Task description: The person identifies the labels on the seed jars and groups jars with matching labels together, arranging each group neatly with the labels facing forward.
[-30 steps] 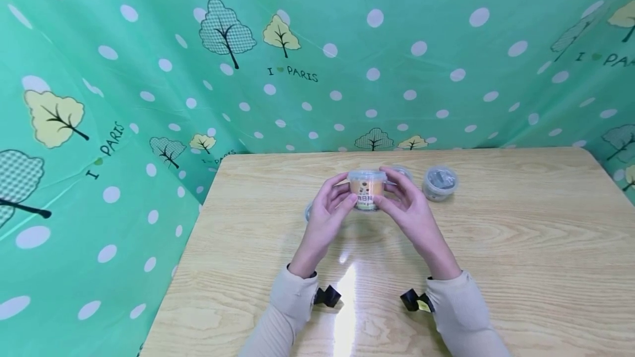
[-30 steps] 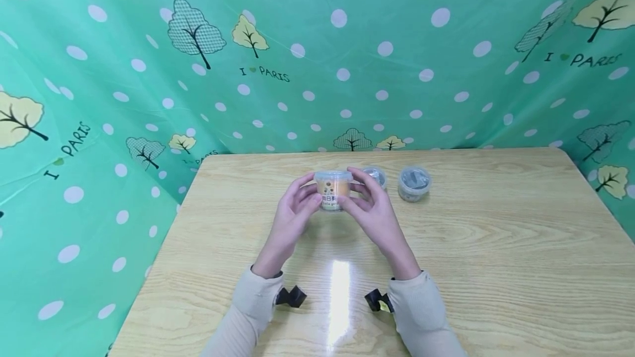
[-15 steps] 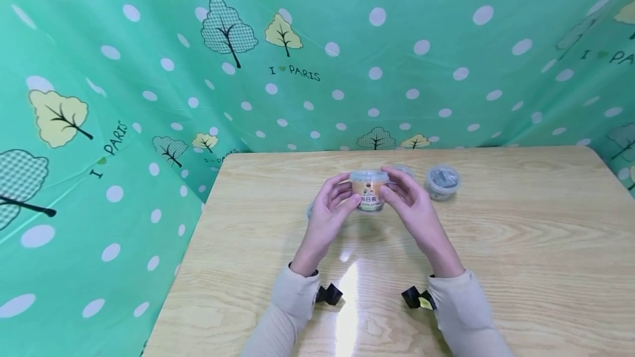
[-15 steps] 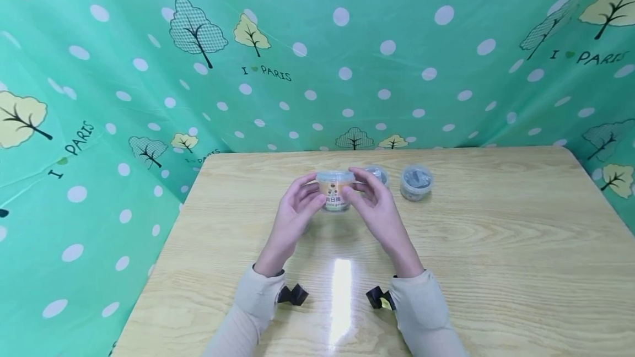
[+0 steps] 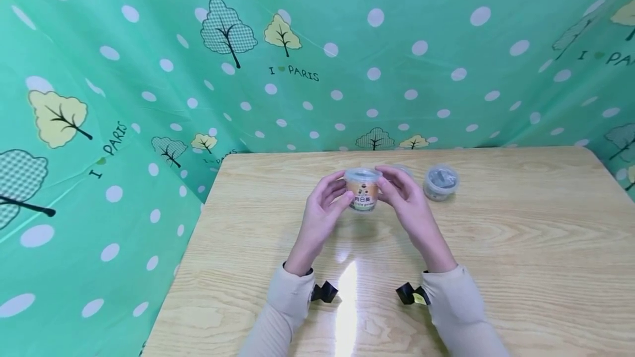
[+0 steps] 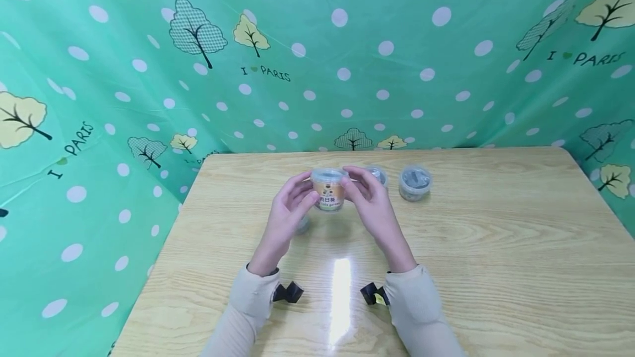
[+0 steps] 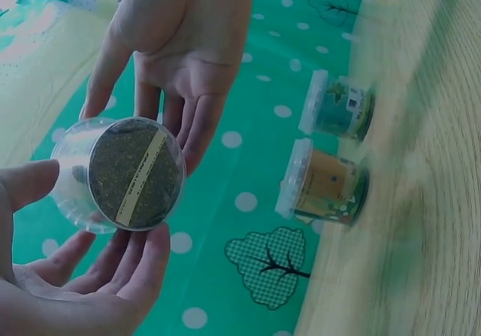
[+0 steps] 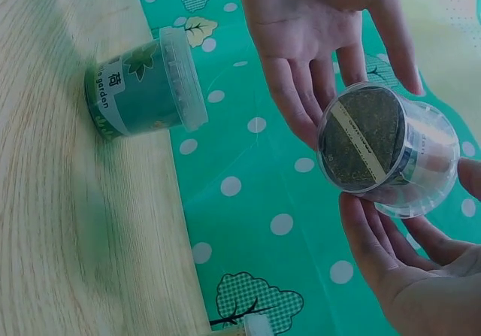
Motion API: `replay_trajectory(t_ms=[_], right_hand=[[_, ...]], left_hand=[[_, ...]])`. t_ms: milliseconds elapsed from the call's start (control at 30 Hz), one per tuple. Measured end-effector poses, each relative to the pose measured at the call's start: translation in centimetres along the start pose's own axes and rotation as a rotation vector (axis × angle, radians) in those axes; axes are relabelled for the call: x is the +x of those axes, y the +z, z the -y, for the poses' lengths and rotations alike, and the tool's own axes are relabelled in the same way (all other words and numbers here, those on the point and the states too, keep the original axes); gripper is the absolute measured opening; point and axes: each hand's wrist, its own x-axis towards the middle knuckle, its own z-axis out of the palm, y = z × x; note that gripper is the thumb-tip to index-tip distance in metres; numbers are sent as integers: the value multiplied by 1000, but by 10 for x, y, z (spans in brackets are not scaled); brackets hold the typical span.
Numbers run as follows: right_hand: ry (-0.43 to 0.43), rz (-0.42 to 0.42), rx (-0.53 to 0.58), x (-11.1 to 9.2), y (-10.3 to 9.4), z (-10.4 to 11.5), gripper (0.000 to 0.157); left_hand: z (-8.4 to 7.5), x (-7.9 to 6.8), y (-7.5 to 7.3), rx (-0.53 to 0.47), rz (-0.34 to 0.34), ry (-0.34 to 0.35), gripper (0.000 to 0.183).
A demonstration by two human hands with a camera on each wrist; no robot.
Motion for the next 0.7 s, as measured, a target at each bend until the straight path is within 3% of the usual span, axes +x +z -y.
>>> replay_trajectory(t_ms=[400,700], right_hand=[[0,6,-40,1,6,5,48],[-19,51,-75,4,15,5,49]], left_hand=[[-4,4,-9,-13,2,-6,40],[-8,2,-18,48,-46,-18,41]])
